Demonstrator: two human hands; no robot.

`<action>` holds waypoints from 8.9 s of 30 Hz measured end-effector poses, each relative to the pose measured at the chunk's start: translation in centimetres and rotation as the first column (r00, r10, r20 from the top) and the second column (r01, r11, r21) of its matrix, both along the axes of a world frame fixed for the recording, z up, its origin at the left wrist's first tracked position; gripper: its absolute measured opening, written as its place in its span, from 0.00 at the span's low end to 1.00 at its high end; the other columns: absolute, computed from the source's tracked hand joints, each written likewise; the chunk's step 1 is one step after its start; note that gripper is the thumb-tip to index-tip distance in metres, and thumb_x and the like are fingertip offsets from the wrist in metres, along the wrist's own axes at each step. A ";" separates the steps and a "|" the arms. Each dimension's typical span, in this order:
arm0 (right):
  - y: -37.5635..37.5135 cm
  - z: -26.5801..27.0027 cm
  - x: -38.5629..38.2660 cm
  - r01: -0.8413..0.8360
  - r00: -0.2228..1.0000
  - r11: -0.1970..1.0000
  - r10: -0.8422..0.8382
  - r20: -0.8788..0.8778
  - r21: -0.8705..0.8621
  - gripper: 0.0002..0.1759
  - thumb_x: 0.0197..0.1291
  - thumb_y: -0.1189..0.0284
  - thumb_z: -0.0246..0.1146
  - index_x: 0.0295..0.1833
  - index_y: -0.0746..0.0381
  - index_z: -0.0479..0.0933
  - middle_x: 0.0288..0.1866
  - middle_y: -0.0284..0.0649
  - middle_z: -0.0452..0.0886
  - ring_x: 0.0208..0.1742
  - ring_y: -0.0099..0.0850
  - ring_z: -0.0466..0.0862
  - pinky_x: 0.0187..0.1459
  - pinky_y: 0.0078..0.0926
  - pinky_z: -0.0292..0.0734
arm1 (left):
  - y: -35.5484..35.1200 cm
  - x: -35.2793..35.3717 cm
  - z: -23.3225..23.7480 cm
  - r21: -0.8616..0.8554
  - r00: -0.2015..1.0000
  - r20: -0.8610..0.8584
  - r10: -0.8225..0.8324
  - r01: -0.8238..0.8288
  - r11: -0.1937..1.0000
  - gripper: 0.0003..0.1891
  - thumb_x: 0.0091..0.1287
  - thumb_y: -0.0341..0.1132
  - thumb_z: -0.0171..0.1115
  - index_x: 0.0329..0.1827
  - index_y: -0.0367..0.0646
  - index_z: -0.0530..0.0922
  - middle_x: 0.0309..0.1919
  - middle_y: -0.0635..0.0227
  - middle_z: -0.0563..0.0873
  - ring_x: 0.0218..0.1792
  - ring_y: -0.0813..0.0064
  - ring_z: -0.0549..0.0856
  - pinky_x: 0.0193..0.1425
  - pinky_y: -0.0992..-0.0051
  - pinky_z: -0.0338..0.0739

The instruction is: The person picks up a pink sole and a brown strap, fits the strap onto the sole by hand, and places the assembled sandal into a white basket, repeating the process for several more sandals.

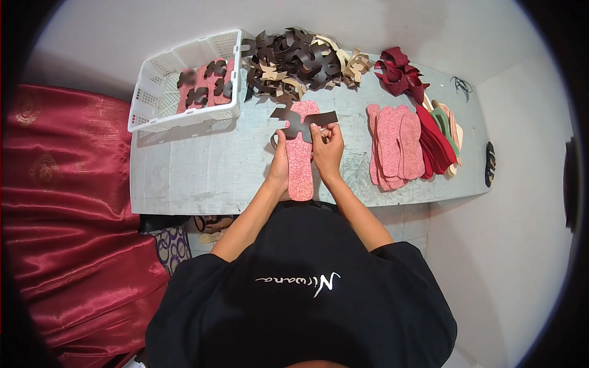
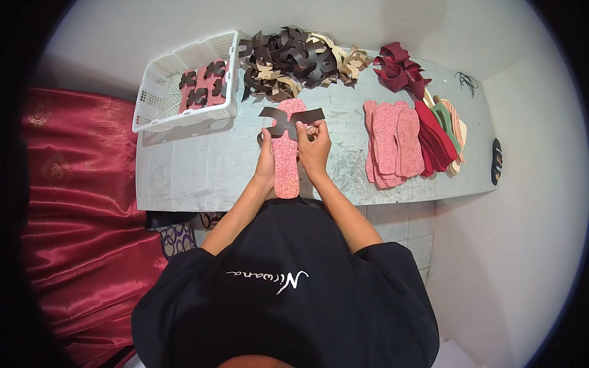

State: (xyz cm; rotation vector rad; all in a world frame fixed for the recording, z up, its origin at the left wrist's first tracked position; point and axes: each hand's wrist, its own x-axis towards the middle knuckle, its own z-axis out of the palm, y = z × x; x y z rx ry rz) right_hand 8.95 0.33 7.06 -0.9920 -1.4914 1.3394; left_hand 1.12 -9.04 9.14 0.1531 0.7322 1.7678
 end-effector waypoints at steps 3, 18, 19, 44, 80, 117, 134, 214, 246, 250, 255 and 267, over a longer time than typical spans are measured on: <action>-0.1 1.0 0.3 -0.046 0.999 0.992 0.044 -0.024 -0.115 0.15 0.65 0.70 0.69 0.40 0.66 0.70 0.19 0.27 0.66 0.23 0.14 0.64 0.26 0.19 0.60 | 0.2 -0.3 -2.1 -0.041 0.999 -0.037 0.002 -0.004 0.999 0.26 0.74 0.54 0.58 0.65 0.45 0.74 0.54 0.72 0.83 0.51 0.79 0.82 0.55 0.75 0.78; 0.9 0.3 0.4 0.095 0.995 0.995 -0.094 -0.040 0.004 0.13 0.65 0.69 0.69 0.35 0.65 0.73 0.21 0.25 0.70 0.25 0.13 0.66 0.26 0.18 0.60 | -1.2 -0.1 -0.6 0.341 0.984 0.095 -0.150 0.109 0.934 0.40 0.67 0.59 0.65 0.71 0.38 0.67 0.61 0.62 0.79 0.62 0.71 0.79 0.68 0.68 0.71; 0.8 0.4 0.5 0.095 0.995 0.995 -0.095 -0.041 0.005 0.13 0.65 0.69 0.69 0.35 0.65 0.73 0.21 0.25 0.70 0.25 0.13 0.66 0.26 0.18 0.60 | -0.9 -0.2 -0.6 0.341 0.984 0.094 -0.151 0.110 0.933 0.40 0.67 0.59 0.65 0.71 0.38 0.67 0.61 0.62 0.79 0.62 0.71 0.79 0.68 0.68 0.71; 1.1 0.4 1.2 -0.049 0.982 0.967 0.001 0.188 0.251 0.14 0.63 0.65 0.71 0.38 0.67 0.81 0.34 0.39 0.85 0.31 0.22 0.81 0.32 0.22 0.73 | 0.7 -0.5 -0.3 -0.184 0.942 -0.290 0.167 -0.226 0.957 0.17 0.64 0.28 0.72 0.55 0.38 0.79 0.48 0.68 0.85 0.48 0.78 0.84 0.54 0.75 0.78; 0.7 2.5 1.9 -0.404 0.913 0.772 0.370 -0.170 -0.491 0.17 0.64 0.75 0.69 0.56 0.72 0.80 0.41 0.40 0.87 0.40 0.23 0.86 0.44 0.20 0.85 | -0.1 -1.2 -1.7 -0.135 0.893 -0.403 0.199 -0.274 0.952 0.16 0.63 0.25 0.72 0.54 0.36 0.80 0.46 0.65 0.87 0.46 0.76 0.86 0.51 0.75 0.81; 0.2 2.2 2.1 -0.373 0.922 0.690 0.204 -0.328 -0.620 0.08 0.61 0.75 0.71 0.45 0.63 0.82 0.34 0.31 0.83 0.34 0.19 0.80 0.38 0.19 0.74 | 0.4 -1.1 -2.2 -0.115 0.895 -0.439 0.078 -0.142 0.983 0.21 0.71 0.31 0.65 0.64 0.36 0.72 0.52 0.67 0.83 0.54 0.76 0.81 0.62 0.72 0.74; 1.5 2.0 2.8 -0.264 0.926 0.797 0.052 -0.375 -0.543 0.09 0.61 0.77 0.70 0.47 0.65 0.81 0.35 0.32 0.85 0.32 0.18 0.81 0.36 0.17 0.75 | -0.3 -3.0 -4.5 -0.172 0.646 -0.754 0.120 -0.371 0.912 0.25 0.76 0.43 0.56 0.65 0.29 0.75 0.54 0.57 0.84 0.52 0.72 0.83 0.58 0.76 0.75; 0.3 3.6 1.9 -0.326 0.936 0.889 0.257 -0.239 -0.322 0.10 0.62 0.80 0.67 0.49 0.68 0.82 0.39 0.33 0.85 0.37 0.19 0.82 0.42 0.19 0.77 | 0.3 -3.7 2.1 -0.190 0.391 -0.913 -0.117 -0.153 0.970 0.13 0.61 0.21 0.68 0.49 0.34 0.81 0.41 0.67 0.87 0.40 0.80 0.84 0.49 0.75 0.79; -0.7 4.1 -0.7 -0.501 0.865 0.742 0.412 -0.287 -0.446 0.11 0.62 0.76 0.69 0.50 0.66 0.83 0.39 0.33 0.85 0.36 0.20 0.82 0.43 0.20 0.76 | -3.0 -7.5 3.2 -0.248 0.713 -0.688 -0.136 -0.054 0.967 0.14 0.65 0.28 0.70 0.52 0.35 0.82 0.41 0.69 0.88 0.41 0.82 0.85 0.48 0.78 0.80; -3.4 5.0 -1.9 -0.503 0.862 0.759 0.475 -0.177 -0.414 0.10 0.60 0.77 0.71 0.47 0.66 0.84 0.36 0.30 0.83 0.35 0.17 0.80 0.39 0.17 0.75 | -6.4 -9.3 4.2 -0.387 0.635 -0.720 -0.282 -0.029 0.922 0.15 0.64 0.28 0.71 0.53 0.35 0.82 0.42 0.69 0.87 0.42 0.82 0.85 0.49 0.78 0.81; -5.1 6.4 -2.2 -0.583 0.801 0.542 0.511 -0.313 -0.606 0.14 0.58 0.76 0.73 0.50 0.67 0.84 0.37 0.30 0.82 0.38 0.22 0.83 0.41 0.20 0.80 | -9.5 -12.1 5.4 -0.401 0.762 -0.509 -0.401 0.202 0.893 0.19 0.64 0.29 0.71 0.57 0.35 0.79 0.43 0.69 0.87 0.41 0.81 0.86 0.49 0.78 0.81; -10.1 9.1 -7.8 -0.532 0.821 0.640 0.549 -0.155 -0.554 0.24 0.58 0.72 0.75 0.60 0.64 0.80 0.49 0.37 0.86 0.47 0.24 0.86 0.43 0.23 0.84 | -13.8 -16.7 4.2 -0.162 0.919 -0.273 -0.284 0.247 0.955 0.22 0.67 0.28 0.65 0.63 0.37 0.72 0.50 0.69 0.83 0.49 0.78 0.84 0.56 0.76 0.80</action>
